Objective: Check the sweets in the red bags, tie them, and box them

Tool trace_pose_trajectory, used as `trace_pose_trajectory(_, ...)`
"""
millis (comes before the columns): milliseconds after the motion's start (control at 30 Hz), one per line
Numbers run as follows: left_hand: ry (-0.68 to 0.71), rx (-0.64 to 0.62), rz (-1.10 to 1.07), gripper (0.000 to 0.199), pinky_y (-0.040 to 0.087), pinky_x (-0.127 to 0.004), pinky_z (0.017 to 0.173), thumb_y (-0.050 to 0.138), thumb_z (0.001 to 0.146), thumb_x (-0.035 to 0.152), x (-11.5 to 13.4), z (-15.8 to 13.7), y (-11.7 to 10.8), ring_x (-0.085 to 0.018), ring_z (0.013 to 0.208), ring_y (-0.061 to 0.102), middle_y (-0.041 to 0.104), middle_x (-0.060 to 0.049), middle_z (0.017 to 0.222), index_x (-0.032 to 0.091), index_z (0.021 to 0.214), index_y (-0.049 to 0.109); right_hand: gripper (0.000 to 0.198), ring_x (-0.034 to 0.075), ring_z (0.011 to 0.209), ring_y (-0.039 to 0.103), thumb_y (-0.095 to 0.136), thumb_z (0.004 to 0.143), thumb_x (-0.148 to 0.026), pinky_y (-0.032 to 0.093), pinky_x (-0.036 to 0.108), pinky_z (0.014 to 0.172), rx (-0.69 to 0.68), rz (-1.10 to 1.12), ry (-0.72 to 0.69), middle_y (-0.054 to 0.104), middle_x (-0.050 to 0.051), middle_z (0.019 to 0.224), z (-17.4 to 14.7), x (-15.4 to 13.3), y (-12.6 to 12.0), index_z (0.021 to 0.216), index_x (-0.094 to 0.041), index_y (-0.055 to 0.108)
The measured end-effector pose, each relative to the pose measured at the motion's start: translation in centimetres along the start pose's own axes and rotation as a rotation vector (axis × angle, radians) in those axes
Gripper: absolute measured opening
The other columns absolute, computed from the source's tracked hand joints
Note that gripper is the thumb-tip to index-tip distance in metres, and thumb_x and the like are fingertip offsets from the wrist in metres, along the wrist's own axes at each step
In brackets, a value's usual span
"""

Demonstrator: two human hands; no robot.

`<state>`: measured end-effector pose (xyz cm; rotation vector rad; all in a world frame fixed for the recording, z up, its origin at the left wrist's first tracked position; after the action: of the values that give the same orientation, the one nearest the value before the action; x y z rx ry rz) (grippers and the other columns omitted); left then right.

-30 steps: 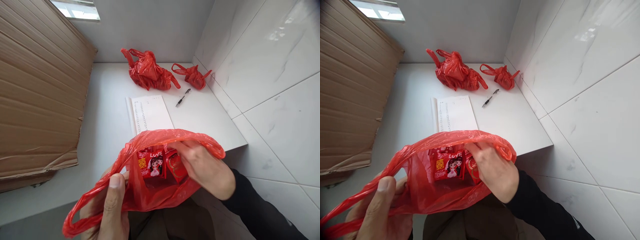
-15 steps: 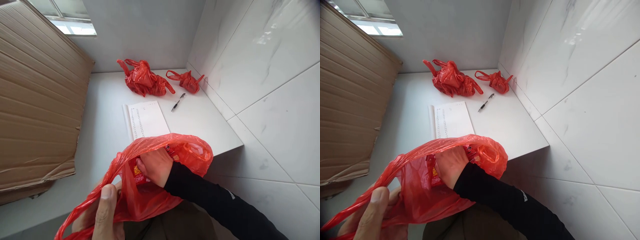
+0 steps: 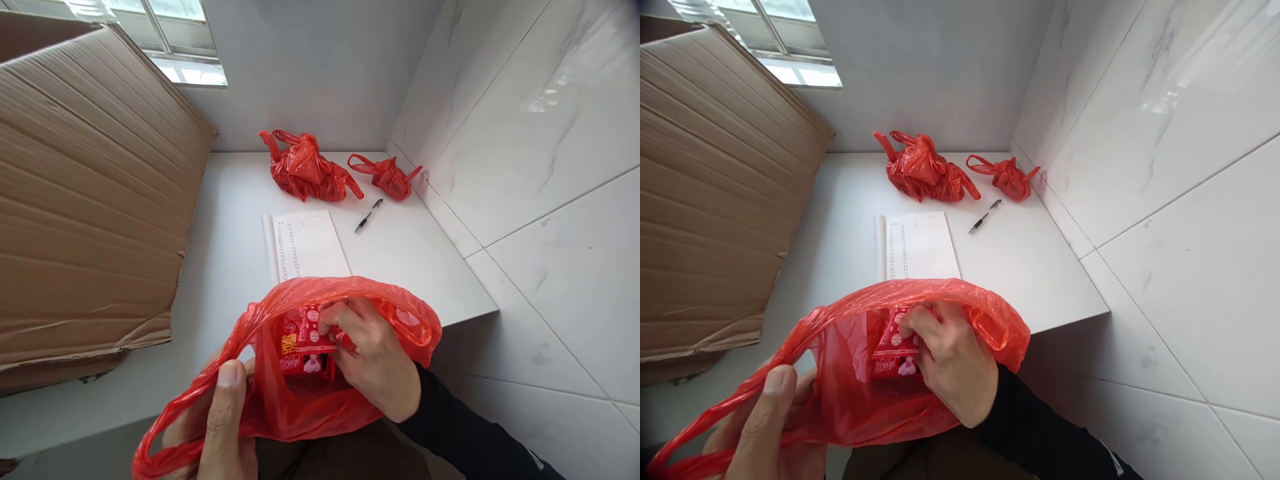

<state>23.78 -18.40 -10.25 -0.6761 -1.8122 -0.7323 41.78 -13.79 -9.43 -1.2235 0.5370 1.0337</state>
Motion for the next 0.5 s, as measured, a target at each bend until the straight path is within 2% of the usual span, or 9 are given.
trace_pose_trajectory(133,0.007,-0.001,0.011,0.029,0.066,-0.027,0.064,0.087,0.062,0.048,-0.2,0.0,-0.2,-0.027,0.086,0.076,0.08,0.0,0.079,0.026,0.079,0.078,0.038,0.016,0.085,0.064,0.043,0.075,0.007,0.057,0.028,0.072,0.053,-0.045,-0.058,0.058,0.002,0.094,-0.3,0.6,0.2,0.09,-0.024,0.06)
trace_pose_trajectory(200,-0.004,0.01,0.029,0.032,0.066,-0.026,0.06,0.087,0.061,0.05,-0.3,-0.1,-0.4,-0.028,0.086,0.076,0.08,0.0,0.08,0.026,0.08,0.078,0.034,0.02,0.085,0.064,0.047,0.079,0.004,0.059,0.033,0.073,0.053,-0.171,0.007,0.059,0.004,0.095,-0.2,0.8,0.6,0.092,-0.024,0.061)
trace_pose_trajectory(300,-0.031,-0.005,0.037,0.035,0.066,-0.026,0.061,0.086,0.064,0.051,0.4,-0.4,-0.1,-0.026,0.084,0.077,0.08,0.0,0.085,0.029,0.09,0.078,0.031,0.027,0.094,0.065,0.057,0.087,-0.009,0.06,0.042,0.079,-0.095,-0.289,0.141,0.061,0.008,0.107,-0.5,-0.1,0.7,0.113,-0.024,0.062)
trace_pose_trajectory(333,-0.036,-0.038,0.027,0.041,0.066,-0.028,0.064,0.085,0.065,0.05,0.9,-0.6,0.3,-0.026,0.084,0.077,0.08,0.0,0.089,0.03,0.099,0.077,0.034,0.027,0.099,0.064,0.06,0.089,-0.013,0.06,0.042,0.082,-0.155,-0.264,0.136,0.061,0.009,0.112,-0.8,-1.0,0.4,0.12,-0.026,0.06)
trace_pose_trajectory(400,-0.058,-0.131,0.011,0.064,0.066,-0.031,0.069,0.086,0.066,0.047,2.1,-1.2,1.3,-0.027,0.085,0.077,0.08,-0.001,0.096,0.035,0.126,0.066,0.034,0.023,0.104,0.064,0.06,0.093,-0.017,0.058,0.037,0.09,-0.208,-0.156,0.053,0.062,0.006,0.117,-1.6,-3.3,-1.2,0.124,-0.03,0.059)
trace_pose_trajectory(467,-0.086,-0.186,0.021,0.089,0.066,-0.033,0.072,0.089,0.062,0.044,3.3,-2.0,1.8,-0.029,0.091,0.076,0.08,0.0,0.099,0.042,0.142,0.05,0.029,0.02,0.105,0.064,0.058,0.096,-0.017,0.057,0.032,0.092,-0.141,-0.132,-0.022,0.063,0.003,0.113,-2.6,-5.0,-3.9,0.121,-0.032,0.06)
trace_pose_trajectory(500,-0.083,-0.184,0.043,0.094,0.065,-0.033,0.075,0.09,0.06,0.044,3.8,-2.3,1.8,-0.03,0.097,0.075,0.08,0.0,0.102,0.044,0.144,0.047,0.028,0.02,0.105,0.063,0.057,0.096,-0.018,0.057,0.032,0.091,-0.088,-0.178,-0.026,0.062,0.004,0.111,-3.0,-5.3,-5.4,0.12,-0.033,0.06)
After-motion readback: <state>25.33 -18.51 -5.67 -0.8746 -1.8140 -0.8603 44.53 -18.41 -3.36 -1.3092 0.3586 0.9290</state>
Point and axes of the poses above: each hand's wrist, its own z-axis towards the middle knuckle, its own y-axis out of the palm, x = y × z, the point moved 4 cm from there along z, towards the middle knuckle
